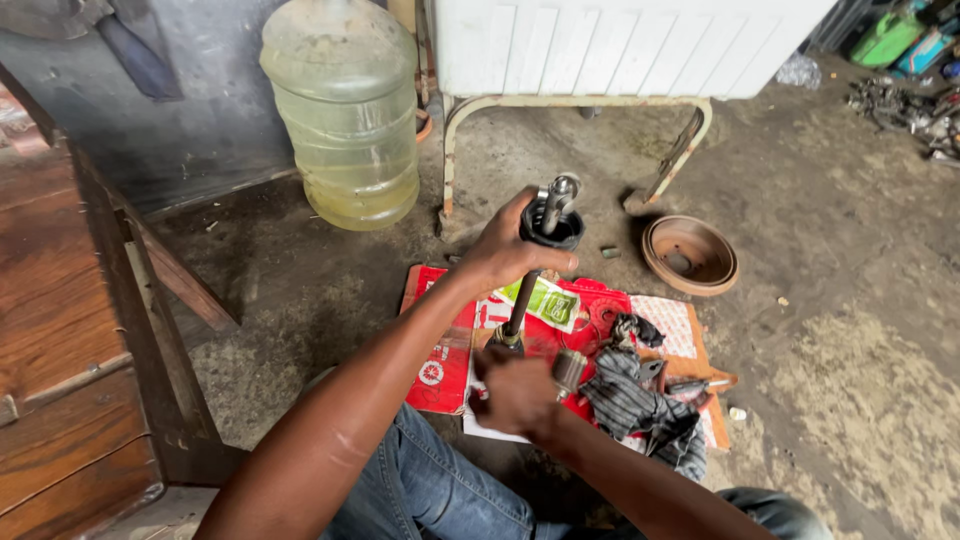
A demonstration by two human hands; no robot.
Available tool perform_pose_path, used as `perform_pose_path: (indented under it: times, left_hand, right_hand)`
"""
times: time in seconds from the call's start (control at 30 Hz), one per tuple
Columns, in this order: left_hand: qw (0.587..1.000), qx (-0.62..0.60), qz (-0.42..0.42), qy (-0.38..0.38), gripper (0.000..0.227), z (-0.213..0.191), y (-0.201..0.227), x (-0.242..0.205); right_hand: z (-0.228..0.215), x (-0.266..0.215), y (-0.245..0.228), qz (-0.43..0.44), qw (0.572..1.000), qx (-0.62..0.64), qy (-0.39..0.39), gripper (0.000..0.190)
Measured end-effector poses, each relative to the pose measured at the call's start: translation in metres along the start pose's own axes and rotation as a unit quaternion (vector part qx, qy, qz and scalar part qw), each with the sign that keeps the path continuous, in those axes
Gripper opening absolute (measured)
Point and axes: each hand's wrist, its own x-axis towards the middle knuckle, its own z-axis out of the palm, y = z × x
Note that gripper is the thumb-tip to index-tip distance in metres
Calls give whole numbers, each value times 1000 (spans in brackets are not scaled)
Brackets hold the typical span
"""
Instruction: The person applies grease from a packet to a joint and then slides a rubber boot and a metal housing onto an axle shaft by hand.
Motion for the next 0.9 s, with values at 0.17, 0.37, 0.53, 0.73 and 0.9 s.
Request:
perform_pose_path:
  times: [0.17, 0.37, 0.53, 0.73, 0.9]
  left_hand:
    - [999, -26, -27, -7, 64, 2, 0, 5]
    - [998, 2, -64, -10, 64, -6, 4, 6]
    - [998, 26, -61, -9, 65, -11, 2, 12]
    - [997, 56, -57, -22, 69, -6, 1, 12]
    - [996, 57, -59, -21, 65, -1, 8, 9]
  right_hand:
    - [63, 93, -17, -60, 994, 85, 24, 46]
    - [84, 187, -30, 43, 989, 143, -2, 38]
    - [96, 204, -36, 60, 984, 167, -14, 33]
    - [117, 195, -31, 74, 979, 180, -51, 27]
    - [115, 187, -21, 64, 976, 190, -91, 24]
